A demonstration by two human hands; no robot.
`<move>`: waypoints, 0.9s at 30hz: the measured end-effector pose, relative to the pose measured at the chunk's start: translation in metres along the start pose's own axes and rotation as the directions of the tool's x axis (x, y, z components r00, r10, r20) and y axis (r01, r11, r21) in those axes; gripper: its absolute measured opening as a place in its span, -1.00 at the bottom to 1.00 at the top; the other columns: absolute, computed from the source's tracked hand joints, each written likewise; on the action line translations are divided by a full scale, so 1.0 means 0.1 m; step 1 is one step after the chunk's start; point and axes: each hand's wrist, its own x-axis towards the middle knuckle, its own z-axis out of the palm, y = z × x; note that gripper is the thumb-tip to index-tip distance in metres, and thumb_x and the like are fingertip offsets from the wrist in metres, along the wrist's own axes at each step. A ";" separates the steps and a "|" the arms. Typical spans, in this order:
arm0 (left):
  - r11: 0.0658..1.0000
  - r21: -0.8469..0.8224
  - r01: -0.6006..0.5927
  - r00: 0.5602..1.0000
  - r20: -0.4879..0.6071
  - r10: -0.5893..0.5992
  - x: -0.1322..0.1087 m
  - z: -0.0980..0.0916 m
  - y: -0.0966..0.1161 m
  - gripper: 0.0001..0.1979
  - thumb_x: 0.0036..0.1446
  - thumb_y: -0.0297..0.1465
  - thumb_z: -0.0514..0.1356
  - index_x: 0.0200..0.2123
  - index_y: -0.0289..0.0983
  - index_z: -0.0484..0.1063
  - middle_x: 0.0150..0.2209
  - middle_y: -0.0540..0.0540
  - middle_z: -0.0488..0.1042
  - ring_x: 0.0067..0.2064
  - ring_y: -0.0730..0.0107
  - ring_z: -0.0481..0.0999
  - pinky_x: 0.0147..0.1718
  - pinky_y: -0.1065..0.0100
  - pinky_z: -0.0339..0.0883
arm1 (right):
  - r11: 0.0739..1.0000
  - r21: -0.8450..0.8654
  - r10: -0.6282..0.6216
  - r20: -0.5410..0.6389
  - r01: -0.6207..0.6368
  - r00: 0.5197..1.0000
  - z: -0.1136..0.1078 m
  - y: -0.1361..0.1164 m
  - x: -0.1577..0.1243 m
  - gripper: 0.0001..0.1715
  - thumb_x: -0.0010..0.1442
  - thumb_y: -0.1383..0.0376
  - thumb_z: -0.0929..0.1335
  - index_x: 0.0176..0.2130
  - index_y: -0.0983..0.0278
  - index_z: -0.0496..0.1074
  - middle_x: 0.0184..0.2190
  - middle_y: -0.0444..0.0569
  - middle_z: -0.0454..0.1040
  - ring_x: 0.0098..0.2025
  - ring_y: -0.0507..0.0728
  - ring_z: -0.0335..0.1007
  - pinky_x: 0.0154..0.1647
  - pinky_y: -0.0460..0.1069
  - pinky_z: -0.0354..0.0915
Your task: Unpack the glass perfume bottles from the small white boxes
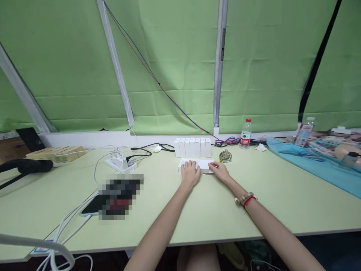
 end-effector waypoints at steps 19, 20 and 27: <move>0.994 -0.026 0.103 0.994 -0.016 -0.104 -0.03 0.01 0.03 -0.64 0.18 -0.27 -0.11 -0.08 -0.30 0.30 -0.09 -0.20 0.38 0.00 0.16 0.28 0.01 0.14 0.05 | 0.965 0.171 0.014 -0.792 0.201 0.610 -0.50 0.01 0.10 -0.59 0.21 0.14 0.08 -0.10 0.30 0.27 -0.21 0.06 0.35 -0.37 0.05 0.35 -0.42 -0.06 0.24; 0.995 -0.016 0.100 0.995 -0.010 -0.100 -0.03 0.01 0.03 -0.64 0.18 -0.27 -0.11 -0.08 -0.30 0.31 -0.09 -0.20 0.38 0.01 0.16 0.28 0.01 0.14 0.05 | 0.961 0.216 0.077 -0.809 0.173 0.583 -0.53 0.02 0.11 -0.60 0.21 0.14 0.07 -0.09 0.29 0.24 -0.19 0.07 0.34 -0.41 0.03 0.35 -0.48 -0.08 0.22; 0.996 0.046 0.081 0.996 0.020 -0.082 -0.03 0.02 0.03 -0.63 0.18 -0.26 -0.10 -0.06 -0.30 0.31 -0.05 -0.22 0.35 0.03 0.13 0.26 0.01 0.13 0.06 | 0.850 0.520 0.520 -0.798 -0.088 0.305 -0.78 0.37 0.23 -0.71 0.11 0.35 0.08 -0.16 0.25 0.21 -0.17 0.08 0.36 -0.41 0.06 0.39 -0.45 -0.05 0.28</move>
